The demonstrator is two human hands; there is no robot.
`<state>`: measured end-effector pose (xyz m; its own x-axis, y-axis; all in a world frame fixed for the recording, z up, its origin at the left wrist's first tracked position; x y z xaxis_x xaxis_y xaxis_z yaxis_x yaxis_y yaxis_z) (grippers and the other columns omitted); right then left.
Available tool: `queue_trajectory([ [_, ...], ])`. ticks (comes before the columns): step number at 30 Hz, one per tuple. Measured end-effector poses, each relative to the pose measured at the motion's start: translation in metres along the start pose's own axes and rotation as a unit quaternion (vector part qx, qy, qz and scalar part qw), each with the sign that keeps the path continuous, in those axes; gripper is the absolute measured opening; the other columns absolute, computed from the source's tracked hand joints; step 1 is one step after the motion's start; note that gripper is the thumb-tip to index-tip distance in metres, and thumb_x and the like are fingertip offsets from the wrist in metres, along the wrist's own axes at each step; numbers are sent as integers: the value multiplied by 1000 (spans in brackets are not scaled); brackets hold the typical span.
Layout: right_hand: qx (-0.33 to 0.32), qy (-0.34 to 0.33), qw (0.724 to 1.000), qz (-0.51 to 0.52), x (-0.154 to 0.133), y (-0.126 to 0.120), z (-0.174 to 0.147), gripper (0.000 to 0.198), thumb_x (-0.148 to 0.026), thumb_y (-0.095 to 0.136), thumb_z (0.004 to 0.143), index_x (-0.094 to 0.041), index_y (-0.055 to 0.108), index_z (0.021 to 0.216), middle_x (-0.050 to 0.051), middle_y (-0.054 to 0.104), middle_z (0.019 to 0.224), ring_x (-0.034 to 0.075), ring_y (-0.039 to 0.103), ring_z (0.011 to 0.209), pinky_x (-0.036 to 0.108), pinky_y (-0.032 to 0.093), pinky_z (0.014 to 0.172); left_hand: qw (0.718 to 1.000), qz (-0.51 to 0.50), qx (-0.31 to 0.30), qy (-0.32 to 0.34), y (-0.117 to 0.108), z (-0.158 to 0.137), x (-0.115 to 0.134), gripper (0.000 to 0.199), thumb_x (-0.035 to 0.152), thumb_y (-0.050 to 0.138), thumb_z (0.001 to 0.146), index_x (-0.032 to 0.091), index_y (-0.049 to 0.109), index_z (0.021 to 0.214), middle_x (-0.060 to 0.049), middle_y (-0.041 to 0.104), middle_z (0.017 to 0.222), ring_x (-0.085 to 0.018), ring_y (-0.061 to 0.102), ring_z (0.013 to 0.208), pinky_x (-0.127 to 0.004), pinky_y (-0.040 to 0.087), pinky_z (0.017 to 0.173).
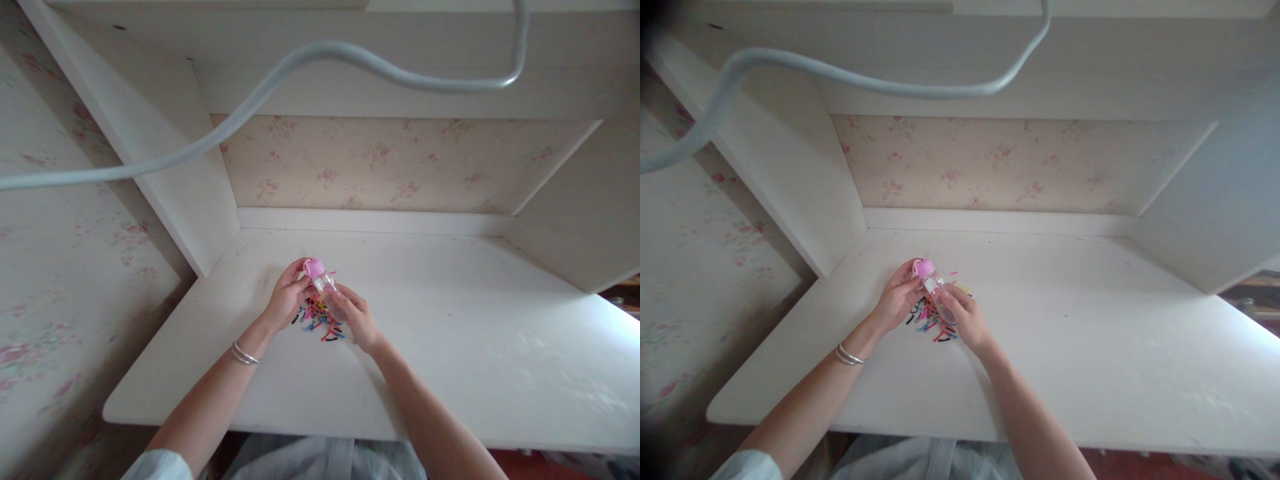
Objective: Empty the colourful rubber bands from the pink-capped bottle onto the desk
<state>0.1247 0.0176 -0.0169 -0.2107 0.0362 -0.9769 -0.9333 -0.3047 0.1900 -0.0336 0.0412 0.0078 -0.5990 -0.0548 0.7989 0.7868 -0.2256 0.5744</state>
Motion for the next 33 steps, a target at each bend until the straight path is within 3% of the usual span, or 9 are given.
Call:
queue_trajectory([
  [6, -5, -49, 998, -38, 4, 2, 3, 36, -50, 55, 86, -17, 63, 96, -2, 46, 67, 8, 37, 56, 21, 32, 49, 997, -21, -63, -40, 6, -6, 4, 67, 4, 66, 69, 26, 49, 130, -6, 57, 126, -20, 57, 108, -36, 43, 96],
  [11, -33, -26, 999, -27, 1, 6, 0, 36, -50, 57, 85, -17, 63, 96, -1, 48, 67, 8, 39, 54, 21, 34, 48, 999, -2, -19, -41, 3, -5, 4, 55, 25, 70, 80, 24, 48, 131, -7, 60, 119, -16, 62, 94, -33, 45, 90],
  [15, -27, 27, 998, 48, -2, 3, -3, 37, -53, 55, 85, -17, 61, 92, 0, 53, 68, 9, 46, 48, 22, 39, 43, 999, -34, -1, -42, 1, -2, 1, 57, 26, 72, 78, 28, 47, 129, -4, 61, 112, -18, 63, 95, -36, 48, 89],
  [22, -20, 36, 996, 78, 2, 1, 0, 35, -52, 55, 85, -19, 61, 95, -1, 55, 67, 12, 52, 48, 25, 47, 42, 999, -52, -10, -10, 3, -3, 3, 47, 14, 67, 77, 28, 54, 120, -3, 64, 115, -21, 63, 99, -38, 47, 89],
  [27, -26, 47, 998, 46, 3, 4, 0, 40, -55, 56, 84, -17, 61, 96, -2, 55, 63, 10, 50, 44, 24, 47, 39, 998, -41, -43, -27, 10, -6, 6, 52, 16, 66, 78, 23, 50, 127, -8, 64, 117, -21, 60, 107, -35, 43, 94],
  [33, -95, 107, 988, 64, -5, 15, -9, 46, -59, 48, 86, -15, 61, 84, 1, 59, 58, 10, 51, 41, 18, 37, 31, 997, -8, -64, -47, 11, -10, 10, 53, 33, 67, 82, 20, 48, 129, -8, 68, 103, -18, 64, 86, -30, 50, 77],
])
Point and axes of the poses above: each hand's wrist, its own z-axis towards the middle knuckle, its own y-axis out of the palm, x = y × z, the point moved 1 cm from there along z, towards the middle knuckle
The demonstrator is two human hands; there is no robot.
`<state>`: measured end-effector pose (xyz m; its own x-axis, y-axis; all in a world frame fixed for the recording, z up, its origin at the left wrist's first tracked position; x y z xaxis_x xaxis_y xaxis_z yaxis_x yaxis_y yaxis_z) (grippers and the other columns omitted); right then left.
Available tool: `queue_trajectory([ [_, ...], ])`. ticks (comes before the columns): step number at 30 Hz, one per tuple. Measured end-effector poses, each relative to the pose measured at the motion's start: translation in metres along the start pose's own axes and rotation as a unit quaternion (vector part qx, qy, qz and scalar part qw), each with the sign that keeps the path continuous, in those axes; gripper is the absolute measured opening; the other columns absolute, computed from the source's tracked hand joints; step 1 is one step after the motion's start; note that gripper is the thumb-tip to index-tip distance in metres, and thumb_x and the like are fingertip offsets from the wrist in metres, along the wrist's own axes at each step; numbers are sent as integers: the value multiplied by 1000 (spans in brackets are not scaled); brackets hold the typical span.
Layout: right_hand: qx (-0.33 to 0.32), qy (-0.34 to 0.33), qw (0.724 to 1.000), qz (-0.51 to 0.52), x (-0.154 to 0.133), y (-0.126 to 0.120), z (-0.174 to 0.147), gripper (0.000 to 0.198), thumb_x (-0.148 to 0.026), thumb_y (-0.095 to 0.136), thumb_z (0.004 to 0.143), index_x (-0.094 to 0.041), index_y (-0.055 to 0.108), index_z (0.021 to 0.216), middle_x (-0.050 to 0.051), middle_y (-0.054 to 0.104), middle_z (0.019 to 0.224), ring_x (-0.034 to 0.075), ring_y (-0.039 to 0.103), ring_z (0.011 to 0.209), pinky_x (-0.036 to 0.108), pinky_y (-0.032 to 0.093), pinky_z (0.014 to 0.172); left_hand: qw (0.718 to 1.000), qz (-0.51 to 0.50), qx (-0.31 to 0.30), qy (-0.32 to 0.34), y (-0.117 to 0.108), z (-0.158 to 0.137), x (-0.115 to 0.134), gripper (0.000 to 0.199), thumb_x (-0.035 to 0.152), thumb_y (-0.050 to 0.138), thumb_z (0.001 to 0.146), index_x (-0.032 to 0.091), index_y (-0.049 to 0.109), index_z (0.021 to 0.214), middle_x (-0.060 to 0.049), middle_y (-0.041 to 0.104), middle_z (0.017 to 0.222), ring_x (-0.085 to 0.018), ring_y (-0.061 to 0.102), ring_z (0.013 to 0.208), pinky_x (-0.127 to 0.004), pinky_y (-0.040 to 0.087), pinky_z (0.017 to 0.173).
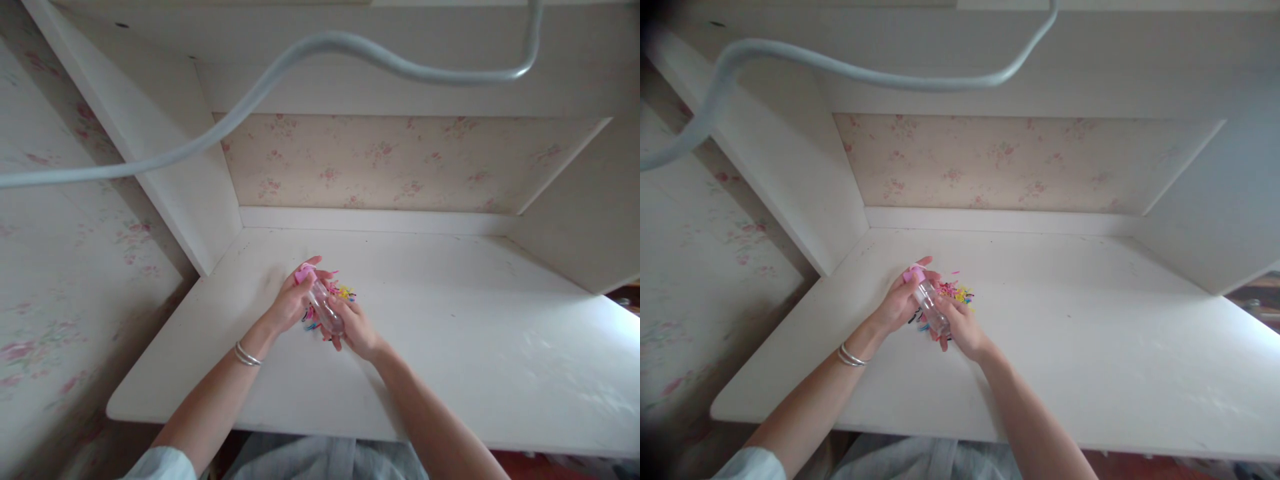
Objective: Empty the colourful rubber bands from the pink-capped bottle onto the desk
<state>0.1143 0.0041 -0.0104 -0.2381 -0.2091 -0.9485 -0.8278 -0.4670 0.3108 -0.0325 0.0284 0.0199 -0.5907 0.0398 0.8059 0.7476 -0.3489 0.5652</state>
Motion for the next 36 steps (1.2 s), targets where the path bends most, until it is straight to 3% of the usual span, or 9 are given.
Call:
queue_trajectory([
  [7, -75, 116, 988, 74, -7, -5, -6, 58, -67, 35, 86, -15, 62, 95, 4, 65, 71, 8, 48, 37, 19, 28, 29, 996, -45, -62, -49, 3, -5, 8, 55, 32, 71, 78, 25, 50, 129, -9, 51, 135, -22, 59, 105, -34, 52, 80],
  [10, 42, -21, 994, -97, 0, -8, 0, 50, -60, 45, 86, -16, 62, 101, 5, 66, 77, 12, 56, 52, 23, 44, 45, 999, -26, 43, -11, 2, 0, 6, 50, 28, 71, 78, 25, 53, 125, -7, 56, 127, -17, 62, 95, -33, 50, 84],
  [13, 162, -180, 919, -312, 7, -6, 1, 42, -48, 59, 83, -20, 61, 113, 9, 67, 99, 19, 62, 83, 32, 49, 74, 995, 10, 98, 2, 2, 4, 1, 48, 29, 74, 76, 23, 55, 120, -4, 63, 105, -16, 63, 87, -30, 49, 77],
  [16, 167, -229, 877, -389, 11, 0, -1, 41, -45, 58, 85, -21, 59, 117, 9, 66, 101, 21, 60, 87, 34, 48, 79, 992, 41, 118, 21, 3, 3, 0, 44, 29, 76, 73, 21, 58, 112, 1, 62, 77, -13, 62, 73, -25, 48, 67],
  [22, -13, -63, 986, -151, 7, 12, -6, 48, -58, 40, 91, -16, 61, 80, -2, 51, 51, 8, 41, 39, 19, 31, 35, 999, 20, 43, 18, 0, -3, 8, 35, 25, 78, 70, 22, 62, 101, 5, 55, 63, -12, 62, 66, -22, 47, 59],
  [25, -88, -14, 993, -72, 2, 17, -6, 53, -61, 36, 91, -15, 60, 80, -1, 54, 53, 8, 44, 38, 19, 30, 32, 1000, 6, 13, 11, 0, -4, 12, 34, 24, 79, 68, 23, 64, 98, 6, 53, 61, -11, 60, 62, -23, 47, 60],
  [28, -69, -46, 986, -144, -3, 13, -6, 54, -59, 32, 93, -16, 63, 97, 4, 64, 72, 12, 57, 53, 24, 45, 44, 999, 41, 16, 8, -2, -2, 19, 39, 26, 78, 69, 22, 63, 104, 5, 54, 64, -12, 59, 62, -24, 46, 60],
  [31, 30, -137, 925, -353, -6, -3, -11, 47, -54, 37, 94, -23, 57, 125, 10, 63, 116, 21, 60, 100, 38, 50, 84, 983, 136, 104, 73, -17, 3, 36, 35, 29, 74, 73, 21, 61, 104, 4, 55, 70, -10, 57, 60, -23, 44, 57],
  [36, 62, -177, 724, -663, 9, -29, -18, 65, -60, 52, 84, -32, 39, 142, 11, 41, 143, 34, 32, 132, 59, 22, 106, 882, 345, 249, 204, -65, 18, 69, 35, 30, 74, 72, 21, 59, 103, 4, 55, 81, -9, 56, 64, -21, 42, 62],
])
Point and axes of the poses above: each hand's wrist, its own z-axis towards the middle knuckle, its own y-axis out of the palm, x = y × z, the point moved 1 cm from there along z, towards the middle knuckle
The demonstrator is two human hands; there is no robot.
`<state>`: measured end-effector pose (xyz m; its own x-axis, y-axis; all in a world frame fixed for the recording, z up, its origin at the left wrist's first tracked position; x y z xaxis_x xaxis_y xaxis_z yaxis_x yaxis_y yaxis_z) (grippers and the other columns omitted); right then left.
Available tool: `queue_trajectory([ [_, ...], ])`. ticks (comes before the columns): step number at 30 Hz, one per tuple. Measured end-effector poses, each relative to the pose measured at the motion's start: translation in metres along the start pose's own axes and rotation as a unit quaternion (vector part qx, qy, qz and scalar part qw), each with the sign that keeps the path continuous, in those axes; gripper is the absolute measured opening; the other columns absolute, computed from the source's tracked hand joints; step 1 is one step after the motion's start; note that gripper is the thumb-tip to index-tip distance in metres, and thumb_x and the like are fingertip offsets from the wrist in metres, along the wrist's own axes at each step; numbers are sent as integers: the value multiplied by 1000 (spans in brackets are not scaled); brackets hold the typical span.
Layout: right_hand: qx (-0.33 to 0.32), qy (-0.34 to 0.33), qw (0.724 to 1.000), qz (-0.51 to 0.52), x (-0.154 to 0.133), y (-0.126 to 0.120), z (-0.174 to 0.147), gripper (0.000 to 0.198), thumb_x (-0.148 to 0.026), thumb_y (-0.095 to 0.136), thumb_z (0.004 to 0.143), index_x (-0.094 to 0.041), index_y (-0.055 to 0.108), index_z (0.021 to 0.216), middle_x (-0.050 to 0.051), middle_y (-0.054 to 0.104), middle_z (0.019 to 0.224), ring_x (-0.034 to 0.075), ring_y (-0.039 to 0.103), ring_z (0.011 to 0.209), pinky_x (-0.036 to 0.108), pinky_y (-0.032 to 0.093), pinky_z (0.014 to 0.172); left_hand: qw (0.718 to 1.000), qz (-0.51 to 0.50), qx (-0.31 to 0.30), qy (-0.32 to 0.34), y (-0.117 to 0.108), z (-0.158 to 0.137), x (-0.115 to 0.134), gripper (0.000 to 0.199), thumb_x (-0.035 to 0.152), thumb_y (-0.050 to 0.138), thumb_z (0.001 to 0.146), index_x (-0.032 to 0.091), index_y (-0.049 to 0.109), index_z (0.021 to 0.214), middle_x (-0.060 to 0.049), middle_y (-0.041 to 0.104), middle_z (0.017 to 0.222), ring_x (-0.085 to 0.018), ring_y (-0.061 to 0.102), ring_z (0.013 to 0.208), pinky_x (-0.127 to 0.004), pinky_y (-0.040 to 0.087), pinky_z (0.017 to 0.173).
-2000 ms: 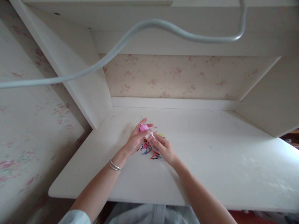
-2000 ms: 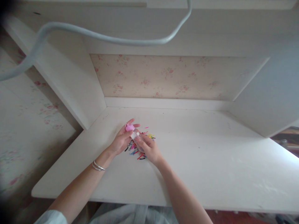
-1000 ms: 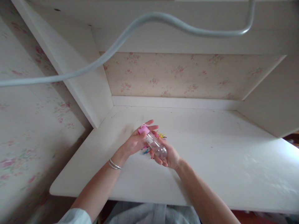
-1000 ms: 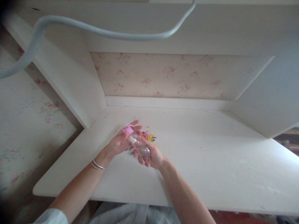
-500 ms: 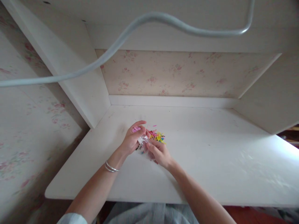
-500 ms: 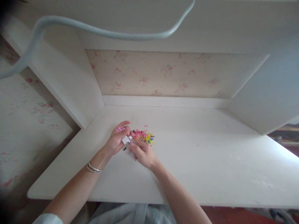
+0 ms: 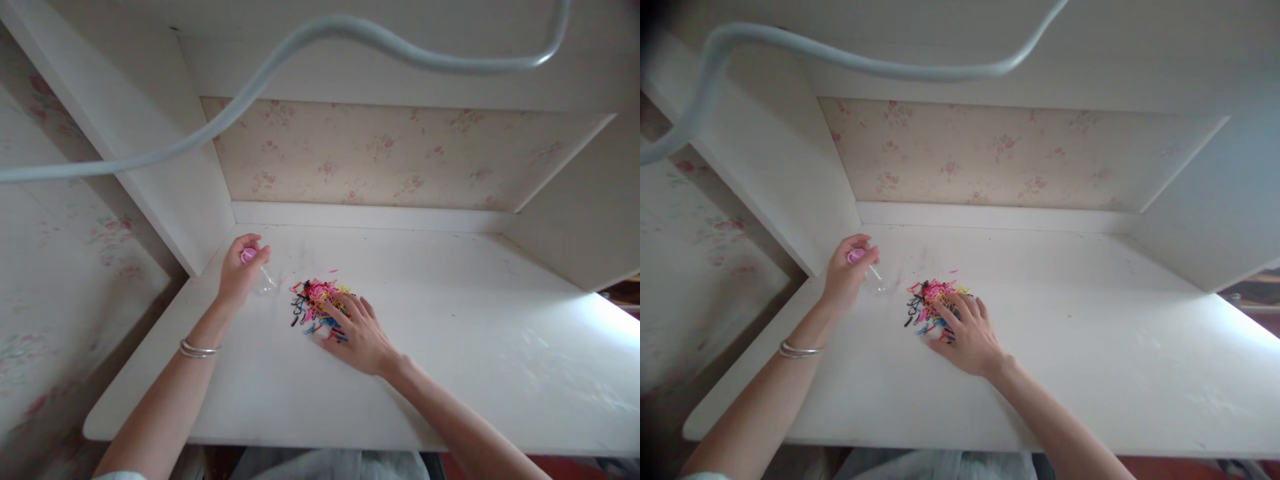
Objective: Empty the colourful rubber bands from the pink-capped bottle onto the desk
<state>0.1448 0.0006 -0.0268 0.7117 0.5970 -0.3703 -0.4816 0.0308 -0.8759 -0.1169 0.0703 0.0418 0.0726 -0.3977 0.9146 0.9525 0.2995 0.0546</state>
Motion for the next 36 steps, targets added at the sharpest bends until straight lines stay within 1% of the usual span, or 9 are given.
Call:
queue_trajectory([
  [6, -19, -6, 993, -115, 11, 25, 43, 67, -66, 49, 82, -35, 39, 141, 11, 27, 151, 40, 22, 136, 65, 16, 103, 986, 150, 26, 63, -15, 43, -40, 33, 29, 68, 75, 18, 60, 105, 2, 53, 82, -11, 49, 69, -24, 41, 69],
  [11, -46, -42, 995, -73, 18, 33, 94, 46, -53, 42, 92, -26, 53, 127, 10, 58, 122, 24, 48, 116, 42, 34, 99, 965, 231, 48, 116, -21, 75, -63, 30, 28, 66, 76, 19, 60, 104, 0, 53, 85, -14, 51, 76, -28, 43, 79],
  [15, -58, -49, 996, -47, 34, 35, 131, 32, -41, 42, 94, -22, 60, 112, 7, 63, 104, 18, 57, 97, 29, 42, 85, 959, 249, 46, 123, -30, 96, -72, 30, 29, 64, 78, 20, 60, 106, 0, 54, 87, -15, 52, 78, -30, 44, 80],
  [19, -32, 1, 999, -38, 58, 25, 182, 31, -37, 43, 94, -21, 58, 118, 7, 63, 111, 16, 57, 101, 26, 41, 88, 963, 246, 11, 106, -29, 107, -79, 32, 29, 64, 78, 20, 58, 108, 0, 54, 86, -15, 53, 77, -30, 44, 78],
  [24, -57, 46, 996, -47, 84, 11, 226, 53, -49, 50, 90, -20, 48, 134, 9, 58, 127, 20, 53, 115, 29, 38, 98, 961, 249, -12, 119, -20, 110, -86, 28, 29, 63, 79, 19, 60, 104, -1, 54, 88, -15, 53, 81, -31, 44, 82],
  [28, -73, 81, 992, -70, 90, 2, 219, 80, -63, 54, 81, -23, 31, 146, 12, 39, 146, 28, 40, 130, 39, 33, 105, 965, 228, -14, 128, -17, 108, -93, 38, 26, 67, 74, 19, 56, 110, -2, 55, 95, -16, 55, 86, -32, 44, 86],
  [30, -61, 92, 990, -89, 82, -4, 208, 72, -59, 45, 88, -22, 29, 147, 13, 33, 149, 30, 35, 133, 43, 30, 106, 967, 222, -25, 119, -17, 106, -96, 44, 26, 68, 73, 20, 54, 114, -2, 55, 97, -16, 55, 86, -32, 45, 85],
  [32, -40, 66, 992, -99, 65, -10, 191, 53, -46, 37, 96, -19, 39, 142, 12, 39, 146, 26, 36, 132, 40, 29, 107, 968, 222, -38, 109, -18, 104, -98, 47, 28, 68, 72, 21, 52, 116, -1, 56, 97, -16, 56, 85, -32, 45, 85],
  [36, -43, -60, 997, -28, 3, -16, 135, 35, -32, 34, 98, -19, 59, 118, 9, 64, 113, 19, 55, 106, 32, 41, 92, 968, 226, -49, 102, -20, 99, -100, 57, 32, 70, 72, 22, 46, 122, -1, 56, 97, -16, 56, 86, -33, 45, 86],
])
Point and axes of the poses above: each hand's wrist, its own z-axis towards the middle knuckle, its own y-axis out of the palm, x = y × z, the point moved 1 cm from there along z, towards the middle knuckle
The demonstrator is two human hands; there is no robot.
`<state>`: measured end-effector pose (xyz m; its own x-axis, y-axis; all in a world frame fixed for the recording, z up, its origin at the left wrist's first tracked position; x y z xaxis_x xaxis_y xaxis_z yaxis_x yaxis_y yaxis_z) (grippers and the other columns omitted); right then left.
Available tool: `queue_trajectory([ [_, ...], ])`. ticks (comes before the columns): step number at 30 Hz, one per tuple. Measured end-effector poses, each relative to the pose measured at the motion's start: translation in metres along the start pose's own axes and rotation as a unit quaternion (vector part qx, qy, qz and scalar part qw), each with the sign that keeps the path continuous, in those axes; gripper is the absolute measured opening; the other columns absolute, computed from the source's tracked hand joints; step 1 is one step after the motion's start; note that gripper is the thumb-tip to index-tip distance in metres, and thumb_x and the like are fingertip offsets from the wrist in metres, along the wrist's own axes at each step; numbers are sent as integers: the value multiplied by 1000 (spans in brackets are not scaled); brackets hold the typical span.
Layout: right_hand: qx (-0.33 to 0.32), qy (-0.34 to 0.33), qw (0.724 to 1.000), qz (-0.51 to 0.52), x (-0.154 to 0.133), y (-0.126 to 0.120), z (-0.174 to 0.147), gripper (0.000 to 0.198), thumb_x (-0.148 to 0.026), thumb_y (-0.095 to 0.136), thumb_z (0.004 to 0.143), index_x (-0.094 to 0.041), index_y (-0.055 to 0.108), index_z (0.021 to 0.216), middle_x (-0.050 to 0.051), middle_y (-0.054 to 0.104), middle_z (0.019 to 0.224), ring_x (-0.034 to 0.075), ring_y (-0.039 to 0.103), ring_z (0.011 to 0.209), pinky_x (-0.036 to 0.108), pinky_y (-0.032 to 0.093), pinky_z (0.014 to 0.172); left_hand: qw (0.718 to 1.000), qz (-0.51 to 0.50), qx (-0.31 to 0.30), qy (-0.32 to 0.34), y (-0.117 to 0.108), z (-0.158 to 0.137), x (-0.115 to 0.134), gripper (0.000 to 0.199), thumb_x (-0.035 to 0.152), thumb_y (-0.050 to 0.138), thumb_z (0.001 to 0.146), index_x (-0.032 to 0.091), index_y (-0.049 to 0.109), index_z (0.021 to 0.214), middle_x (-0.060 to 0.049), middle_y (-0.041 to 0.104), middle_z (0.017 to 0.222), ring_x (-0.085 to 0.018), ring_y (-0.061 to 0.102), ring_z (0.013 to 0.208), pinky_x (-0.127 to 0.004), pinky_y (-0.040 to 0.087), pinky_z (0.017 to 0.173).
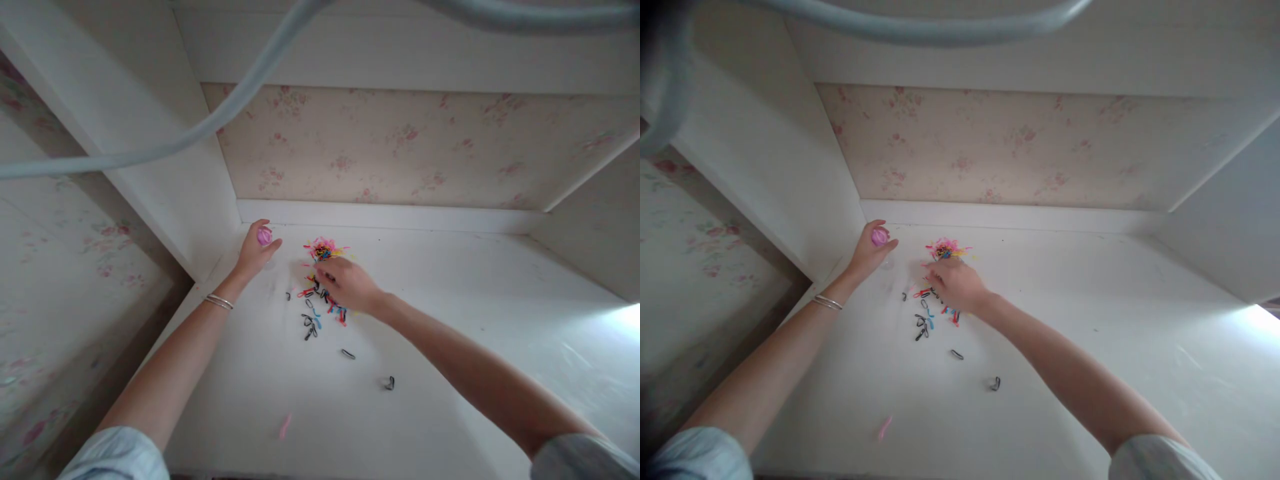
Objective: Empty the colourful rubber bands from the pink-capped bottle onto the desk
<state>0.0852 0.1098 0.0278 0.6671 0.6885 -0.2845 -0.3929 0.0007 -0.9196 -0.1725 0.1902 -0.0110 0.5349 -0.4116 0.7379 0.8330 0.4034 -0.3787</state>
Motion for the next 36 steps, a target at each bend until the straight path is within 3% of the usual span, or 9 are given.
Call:
queue_trajectory([
  [3, -62, -160, 984, 50, -64, 11, -49, 32, -40, 43, 94, -22, 57, 116, 4, 64, 100, 16, 56, 90, 29, 43, 79, 1000, 4, 5, -3, 1, -2, 0, 65, 34, 73, 70, 22, 43, 126, -1, 55, 98, -17, 56, 89, -34, 44, 89],
  [7, -98, -246, 964, 32, -120, 39, -98, 47, -64, 43, 86, -23, 56, 105, 1, 60, 88, 16, 51, 70, 30, 40, 59, 1000, 21, 12, -2, 2, -2, 4, 71, 34, 76, 66, 22, 42, 127, -2, 53, 103, -18, 55, 95, -35, 42, 91],
  [15, -75, -315, 946, -33, -123, 63, -112, 13, -26, 45, 94, -19, 52, 86, 1, 58, 83, 14, 48, 70, 28, 36, 53, 997, 64, 31, 6, -4, -6, 22, 73, 35, 79, 62, 21, 45, 125, -4, 50, 109, -19, 52, 99, -37, 39, 96],
  [21, -59, -256, 965, -16, -115, 51, -118, 17, -25, 43, 96, -18, 53, 85, 1, 59, 83, 14, 50, 74, 29, 39, 60, 995, 89, 35, 14, -6, -12, 25, 77, 38, 81, 59, 22, 45, 125, -5, 45, 113, -20, 50, 103, -38, 40, 98],
  [28, -83, -21, 996, -33, -63, 6, -170, 14, -18, 43, 94, -21, 56, 90, 5, 60, 103, 17, 55, 84, 33, 45, 73, 971, 172, 118, 115, -48, -45, 62, 65, 40, 76, 66, 22, 48, 122, -10, 43, 120, -28, 41, 117, -45, 37, 101],
  [30, -98, 11, 994, -53, -49, 4, -192, 14, -16, 44, 93, -21, 57, 90, 5, 60, 103, 18, 56, 82, 34, 47, 73, 962, 197, 52, 180, -55, -70, 80, 55, 40, 74, 68, 24, 53, 116, -9, 50, 113, -28, 46, 112, -46, 37, 101],
  [32, -116, 18, 991, -64, -40, 5, -208, 13, -17, 45, 92, -21, 57, 93, 6, 59, 105, 19, 56, 83, 35, 49, 73, 947, 205, -111, 222, -50, -99, 93, 48, 44, 72, 71, 28, 56, 114, -6, 55, 108, -26, 52, 104, -42, 41, 95],
  [34, -129, 16, 989, -66, -36, 8, -214, 12, -17, 46, 92, -21, 57, 96, 6, 59, 104, 19, 57, 84, 34, 50, 72, 913, 240, -263, 199, -39, -124, 97, 54, 52, 68, 73, 31, 55, 120, -6, 55, 115, -26, 54, 102, -40, 44, 92],
  [36, -135, 12, 989, -64, -34, 11, -209, 12, -16, 47, 93, -21, 57, 95, 5, 59, 100, 18, 57, 83, 32, 50, 71, 897, 263, -323, 150, -27, -140, 94, 64, 57, 64, 74, 30, 48, 130, -8, 52, 123, -26, 54, 104, -39, 45, 91],
])
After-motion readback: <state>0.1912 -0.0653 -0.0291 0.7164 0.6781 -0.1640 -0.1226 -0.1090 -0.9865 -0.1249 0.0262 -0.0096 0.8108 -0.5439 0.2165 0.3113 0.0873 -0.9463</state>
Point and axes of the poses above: each hand's wrist, its own z-axis towards the middle knuckle, its own y-axis out of the palm, x = y × z, the point moved 1 cm from there along z, towards the middle knuckle
